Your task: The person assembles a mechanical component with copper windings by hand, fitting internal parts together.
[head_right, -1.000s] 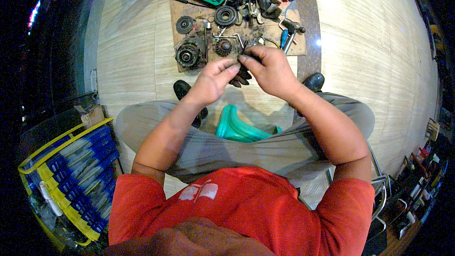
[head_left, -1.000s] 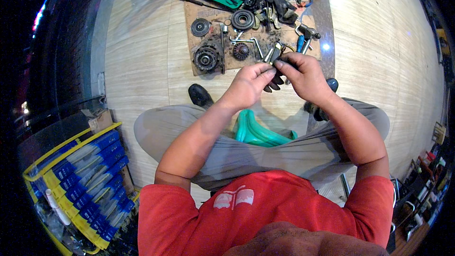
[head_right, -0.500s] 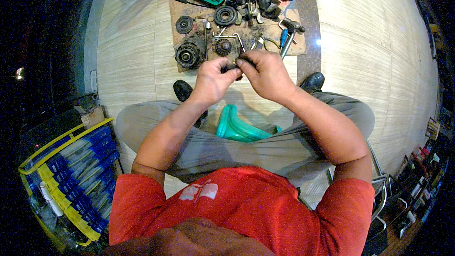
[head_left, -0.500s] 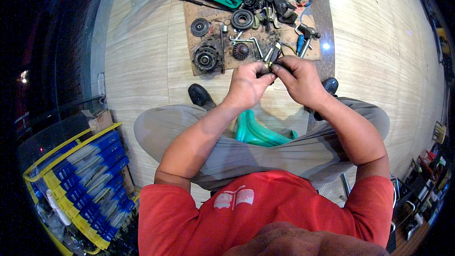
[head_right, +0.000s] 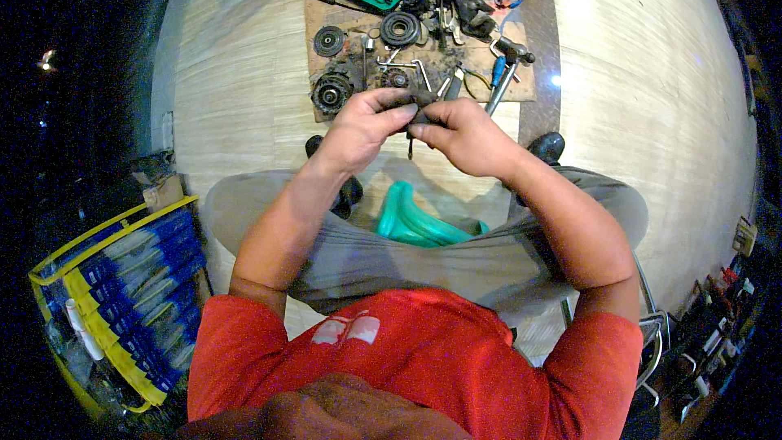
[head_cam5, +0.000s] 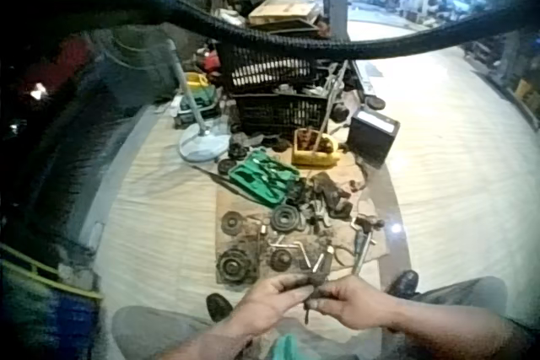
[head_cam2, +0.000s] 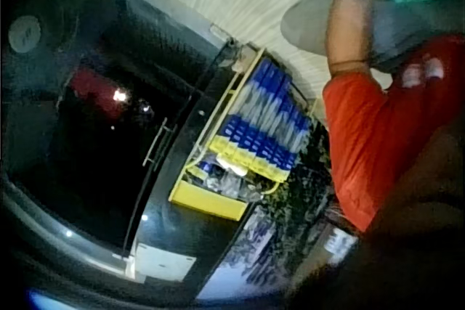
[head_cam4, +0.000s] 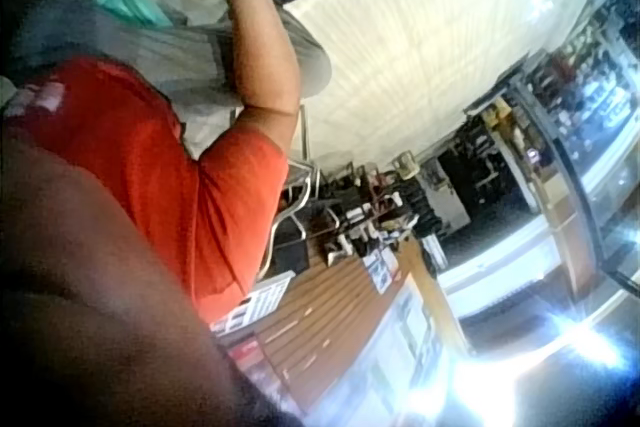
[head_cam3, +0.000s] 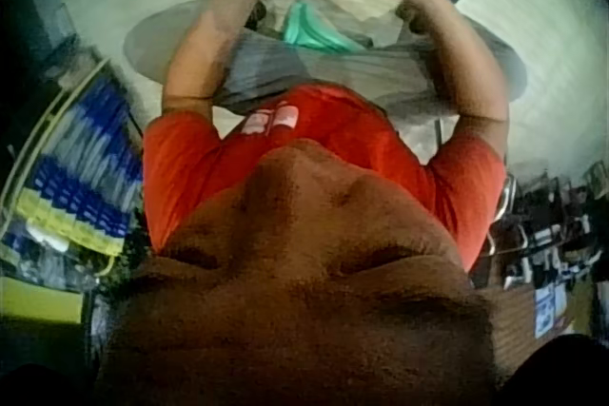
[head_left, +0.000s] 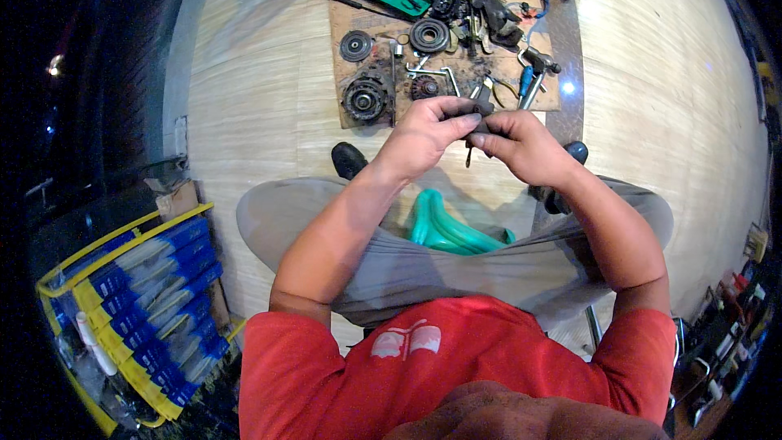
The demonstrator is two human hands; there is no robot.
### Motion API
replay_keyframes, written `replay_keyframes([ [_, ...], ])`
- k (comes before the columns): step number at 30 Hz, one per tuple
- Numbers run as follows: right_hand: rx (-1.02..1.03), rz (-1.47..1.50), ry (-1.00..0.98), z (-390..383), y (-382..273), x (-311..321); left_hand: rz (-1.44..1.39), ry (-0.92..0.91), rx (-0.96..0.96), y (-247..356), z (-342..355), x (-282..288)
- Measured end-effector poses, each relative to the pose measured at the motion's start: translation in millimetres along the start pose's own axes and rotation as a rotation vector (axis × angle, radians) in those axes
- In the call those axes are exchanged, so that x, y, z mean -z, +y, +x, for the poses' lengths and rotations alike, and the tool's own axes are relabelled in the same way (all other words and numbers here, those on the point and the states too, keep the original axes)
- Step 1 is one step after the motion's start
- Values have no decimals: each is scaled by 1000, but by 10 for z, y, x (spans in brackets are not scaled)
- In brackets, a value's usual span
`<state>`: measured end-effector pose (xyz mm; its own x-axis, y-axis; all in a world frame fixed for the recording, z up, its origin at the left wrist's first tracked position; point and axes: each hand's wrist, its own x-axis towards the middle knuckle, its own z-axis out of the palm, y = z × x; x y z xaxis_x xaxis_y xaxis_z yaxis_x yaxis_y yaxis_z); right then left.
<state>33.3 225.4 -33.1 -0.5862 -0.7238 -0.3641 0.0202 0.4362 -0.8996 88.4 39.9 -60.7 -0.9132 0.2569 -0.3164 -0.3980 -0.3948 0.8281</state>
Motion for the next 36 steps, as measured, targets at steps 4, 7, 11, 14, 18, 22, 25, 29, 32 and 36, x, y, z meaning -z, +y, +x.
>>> replay_keyframes([
  [4,-19,82,6,-17,-24,10,-89,55,-67,-32,14,-7],
  [7,-5,62,57,-21,-47,8,-113,137,-120,-44,16,-13],
  [11,68,-77,104,-24,-69,-20,19,262,-129,-57,-5,-32],
  [14,124,-148,137,-37,-55,-19,112,290,-126,-34,-1,-60],
  [18,125,-181,121,-41,-80,-17,85,244,-119,-54,1,-54],
  [22,79,-76,71,-48,-125,-12,-153,104,-121,-47,6,-71],
  [25,33,-41,42,-44,-135,-2,-102,129,-123,-54,-2,-57],
  [29,87,-88,96,-30,-36,-40,77,243,-128,-29,-25,-55],
  [32,173,-156,125,-36,-26,-49,171,284,-99,-2,-29,-95],
  [36,223,-254,139,-32,18,-68,307,297,-62,16,-49,-125],
])
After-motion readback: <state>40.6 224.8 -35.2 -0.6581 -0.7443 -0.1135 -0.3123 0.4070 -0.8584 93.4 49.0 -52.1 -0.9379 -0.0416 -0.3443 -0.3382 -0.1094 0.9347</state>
